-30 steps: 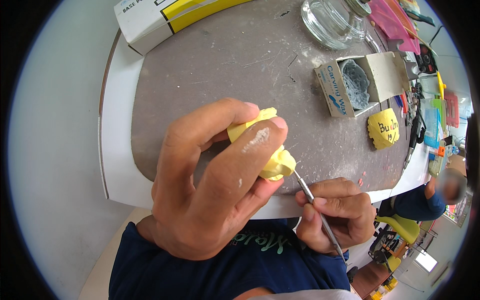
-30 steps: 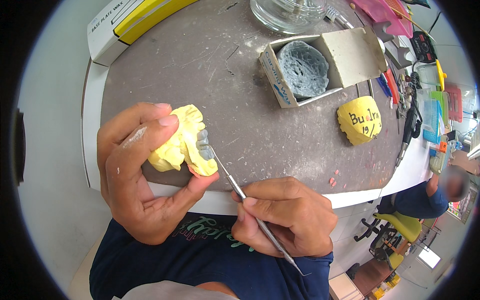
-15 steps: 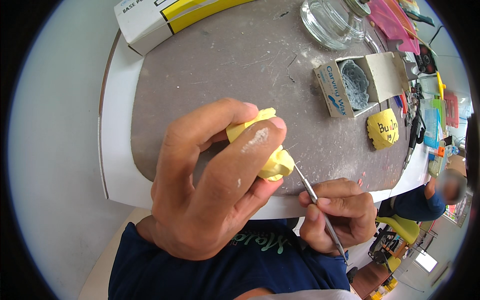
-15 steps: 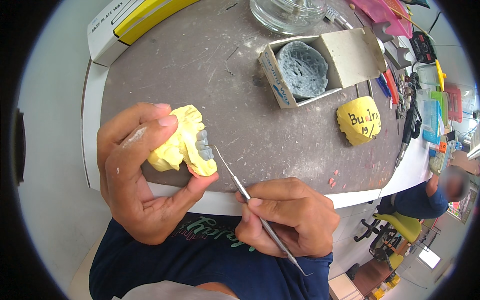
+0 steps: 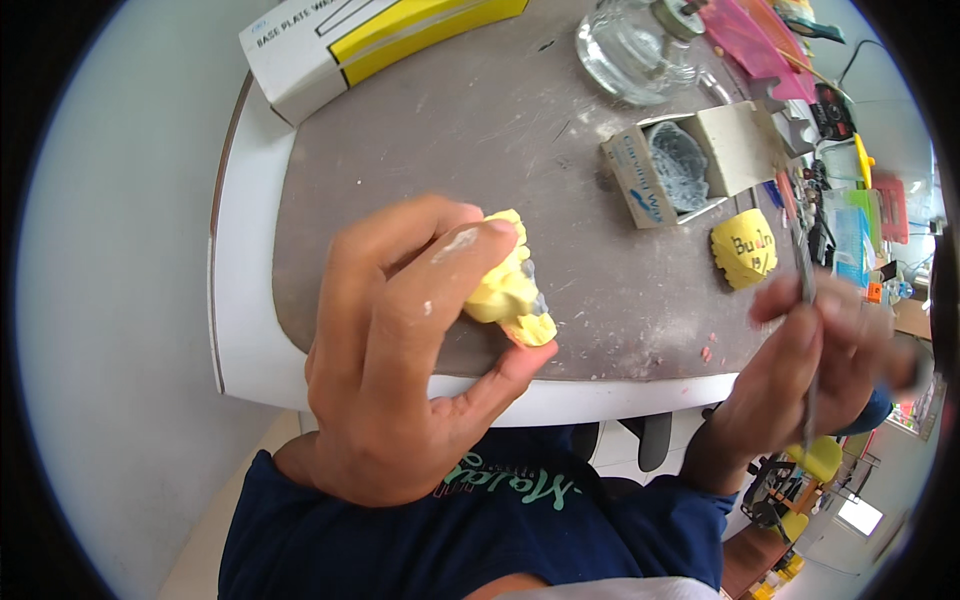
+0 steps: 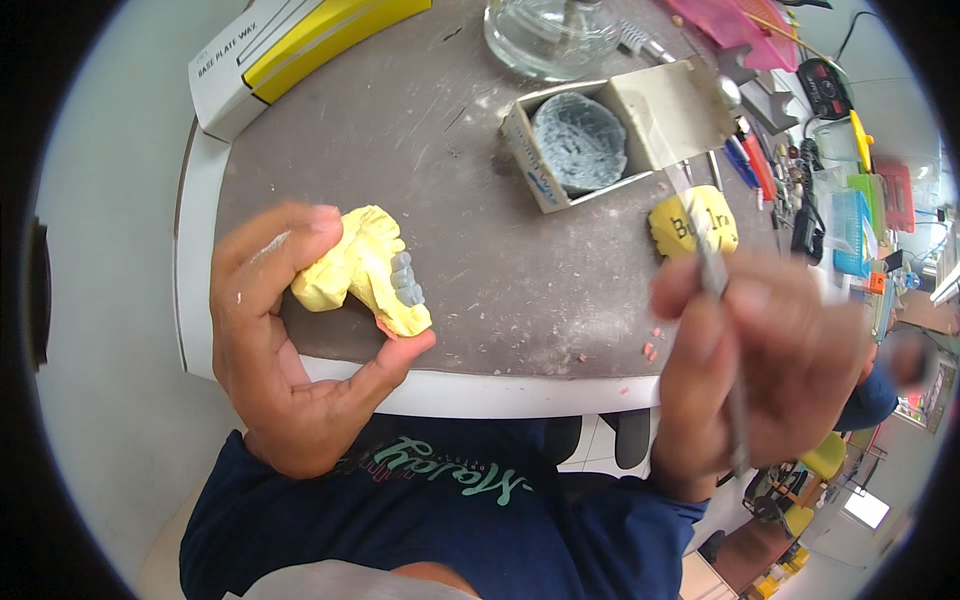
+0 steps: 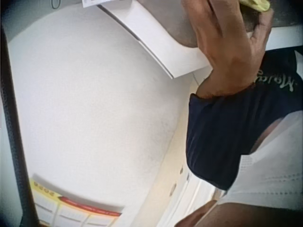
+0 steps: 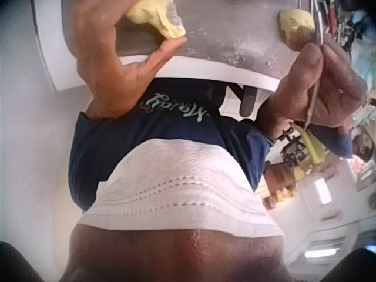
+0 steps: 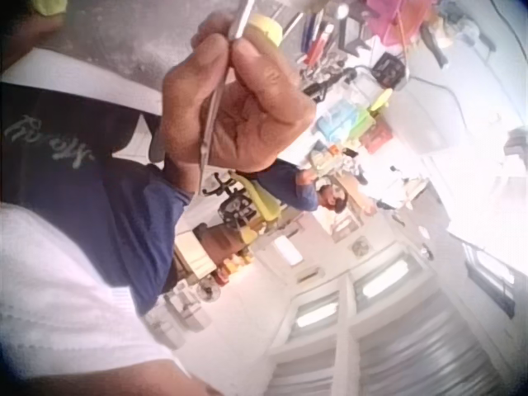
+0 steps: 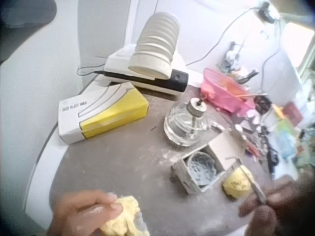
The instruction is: The person uses a metal carving tool to shape and smooth a yellow wax dental mold held in their left hand. They repeatedly scrape and refine the surface of the wax, occasionally rotating the mold to access different angles. The person also briefly handles a second yellow wax mold to compare or inspect it.
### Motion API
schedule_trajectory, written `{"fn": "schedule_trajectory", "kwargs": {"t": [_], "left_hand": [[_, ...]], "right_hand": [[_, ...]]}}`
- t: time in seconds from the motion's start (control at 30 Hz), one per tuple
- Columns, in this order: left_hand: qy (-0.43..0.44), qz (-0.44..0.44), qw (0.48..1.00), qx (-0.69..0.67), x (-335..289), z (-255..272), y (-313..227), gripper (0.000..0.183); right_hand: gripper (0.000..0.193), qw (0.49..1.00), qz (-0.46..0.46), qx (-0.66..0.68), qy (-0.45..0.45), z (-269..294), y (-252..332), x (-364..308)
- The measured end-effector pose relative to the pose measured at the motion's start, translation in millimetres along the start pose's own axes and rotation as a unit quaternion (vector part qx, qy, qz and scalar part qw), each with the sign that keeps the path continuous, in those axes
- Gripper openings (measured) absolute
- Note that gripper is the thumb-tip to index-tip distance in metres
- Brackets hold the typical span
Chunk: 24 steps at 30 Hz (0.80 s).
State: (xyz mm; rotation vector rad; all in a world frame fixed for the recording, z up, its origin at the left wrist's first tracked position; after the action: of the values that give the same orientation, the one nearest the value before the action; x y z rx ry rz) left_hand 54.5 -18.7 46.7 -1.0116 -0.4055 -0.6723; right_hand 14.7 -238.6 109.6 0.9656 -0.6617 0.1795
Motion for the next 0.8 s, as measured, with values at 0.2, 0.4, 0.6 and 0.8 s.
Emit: {"fn": "schedule_trajectory", "kwargs": {"t": [0.2,0.4,0.6,0.8], "left_hand": [[-0.02,0.027,0.998,-0.049,-5,-1,3,0.081],[0.01,0.034,0.999,-0.009,-1,-1,2,0.083],[-0.006,0.031,0.999,-0.015,-3,-2,5,0.08],[-0.002,0.037,0.999,-0.019,-4,-3,8,0.079]], "right_hand": [[0.009,0.996,-0.088,-0.004,-0.022,0,-38,68],[0.009,0.987,-0.137,0.083,0.026,-13,-65,88],[0.009,0.986,-0.138,0.085,0.031,-20,-73,87],[0.013,0.985,-0.117,0.119,0.037,-15,-77,88]]}}
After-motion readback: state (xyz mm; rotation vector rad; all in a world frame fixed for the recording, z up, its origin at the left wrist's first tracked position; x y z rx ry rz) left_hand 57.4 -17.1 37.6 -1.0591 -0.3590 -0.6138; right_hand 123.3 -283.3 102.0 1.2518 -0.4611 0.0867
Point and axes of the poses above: each hand's wrist, its own x-axis towards the middle knuckle, its own z-axis out of the back of the hand, y = z × x, the point moved 7 cm from there along x, towards the middle knuckle, and after that the axes turned 6 degrees about -z, right-handed, at the moved point
